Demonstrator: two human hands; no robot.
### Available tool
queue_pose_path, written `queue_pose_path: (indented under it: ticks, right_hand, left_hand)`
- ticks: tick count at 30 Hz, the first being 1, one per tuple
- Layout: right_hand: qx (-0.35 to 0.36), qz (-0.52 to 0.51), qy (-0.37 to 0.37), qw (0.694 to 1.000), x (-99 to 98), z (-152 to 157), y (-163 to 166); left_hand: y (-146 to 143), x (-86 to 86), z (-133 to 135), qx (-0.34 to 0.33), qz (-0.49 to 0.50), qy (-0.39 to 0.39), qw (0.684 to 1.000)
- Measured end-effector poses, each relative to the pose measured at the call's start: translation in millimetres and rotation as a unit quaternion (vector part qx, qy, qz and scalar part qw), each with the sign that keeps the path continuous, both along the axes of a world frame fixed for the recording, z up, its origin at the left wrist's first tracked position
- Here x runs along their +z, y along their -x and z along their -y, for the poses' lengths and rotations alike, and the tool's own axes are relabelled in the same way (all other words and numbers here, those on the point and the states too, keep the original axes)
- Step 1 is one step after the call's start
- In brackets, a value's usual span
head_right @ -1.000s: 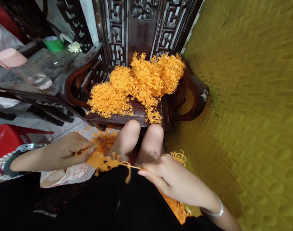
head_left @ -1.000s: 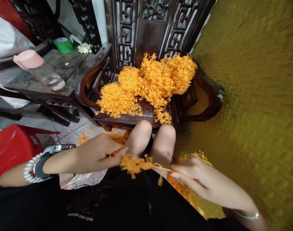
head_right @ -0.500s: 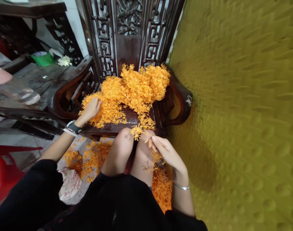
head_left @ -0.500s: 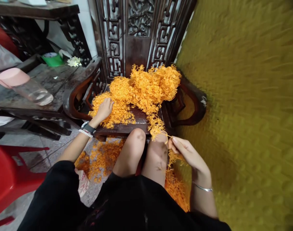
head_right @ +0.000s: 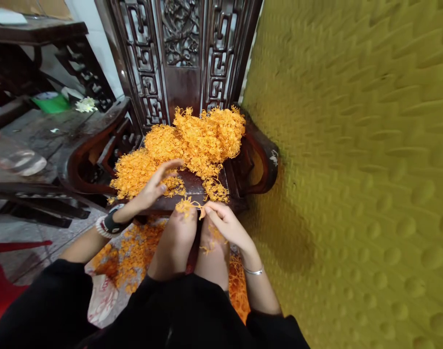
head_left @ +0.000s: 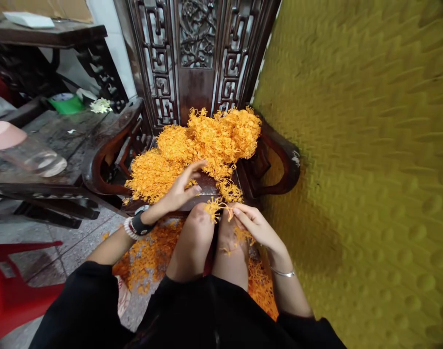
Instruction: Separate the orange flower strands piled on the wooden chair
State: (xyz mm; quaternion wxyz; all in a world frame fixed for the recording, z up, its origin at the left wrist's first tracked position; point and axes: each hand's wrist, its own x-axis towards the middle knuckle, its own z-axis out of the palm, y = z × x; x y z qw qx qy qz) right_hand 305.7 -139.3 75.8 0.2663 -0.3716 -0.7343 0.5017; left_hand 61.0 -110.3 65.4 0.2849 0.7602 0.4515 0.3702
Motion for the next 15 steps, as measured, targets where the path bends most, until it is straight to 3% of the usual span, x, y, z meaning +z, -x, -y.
queue_pose_path:
  ticks: [2, 4, 6, 10, 15]
  right_hand:
    - [0.020, 0.038, -0.064, 0.997, 8.6, -0.7, 4.3]
    - [0.045, 0.094, -0.133, 0.986, 17.1, 3.2, 2.3]
    - [0.094, 0.155, -0.197, 0.964, 24.8, 12.3, -6.2]
    - [0.214, 0.207, -0.269, 0.916, 36.4, 42.7, -27.8]
    - [0.250, 0.197, -0.328, 0.889, 47.3, 72.2, -35.3]
  left_hand:
    - [-21.1, 8.7, 17.3, -0.170, 0.064, 0.107, 0.977]
    - [-32.0, 11.2, 34.0, -0.256, 0.061, 0.206, 0.943]
    - [-31.3, 13.9, 51.4, -0.286, 0.019, 0.253, 0.924]
    - [-11.3, 35.3, 93.2, -0.311, -0.070, 0.223, 0.921]
    - [1.5, 67.7, 135.5, -0.277, -0.133, 0.213, 0.927]
